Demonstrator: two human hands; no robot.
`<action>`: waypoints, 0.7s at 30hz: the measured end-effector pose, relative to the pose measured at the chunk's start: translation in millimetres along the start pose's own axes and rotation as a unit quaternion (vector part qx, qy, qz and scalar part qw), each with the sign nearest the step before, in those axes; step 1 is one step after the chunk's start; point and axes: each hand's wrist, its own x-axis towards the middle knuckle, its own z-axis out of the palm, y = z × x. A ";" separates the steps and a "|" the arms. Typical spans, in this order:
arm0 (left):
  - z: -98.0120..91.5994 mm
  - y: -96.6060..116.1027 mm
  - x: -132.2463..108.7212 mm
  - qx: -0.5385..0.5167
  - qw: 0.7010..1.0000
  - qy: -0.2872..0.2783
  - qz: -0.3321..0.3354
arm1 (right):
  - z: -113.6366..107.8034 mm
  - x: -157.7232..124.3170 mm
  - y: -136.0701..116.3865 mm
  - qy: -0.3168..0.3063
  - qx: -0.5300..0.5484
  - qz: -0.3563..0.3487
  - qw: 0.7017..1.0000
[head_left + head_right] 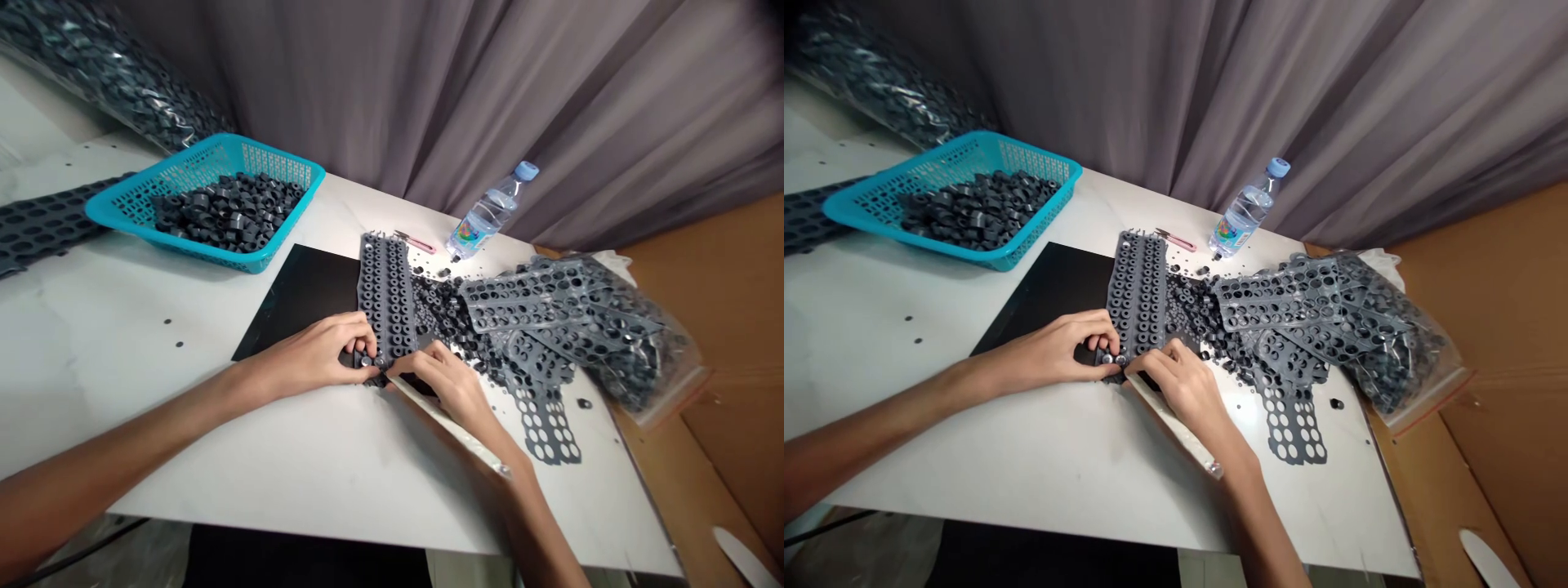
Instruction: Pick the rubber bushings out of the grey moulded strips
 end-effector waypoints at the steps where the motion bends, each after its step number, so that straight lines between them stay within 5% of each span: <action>1: -0.1 -0.2 0.2 0.001 1.000 0.000 0.000 | 0.5 -0.2 0.1 0.001 -0.006 -0.001 1.000; 13: -1.3 -1.3 0.4 0.000 1.000 -0.007 -0.001 | 13.2 2.0 -0.7 0.044 -0.172 -0.089 0.980; 21: -2.5 -1.3 2.6 -0.006 1.000 -0.009 0.000 | 21.8 -0.9 -6.5 0.038 -0.188 -0.078 0.978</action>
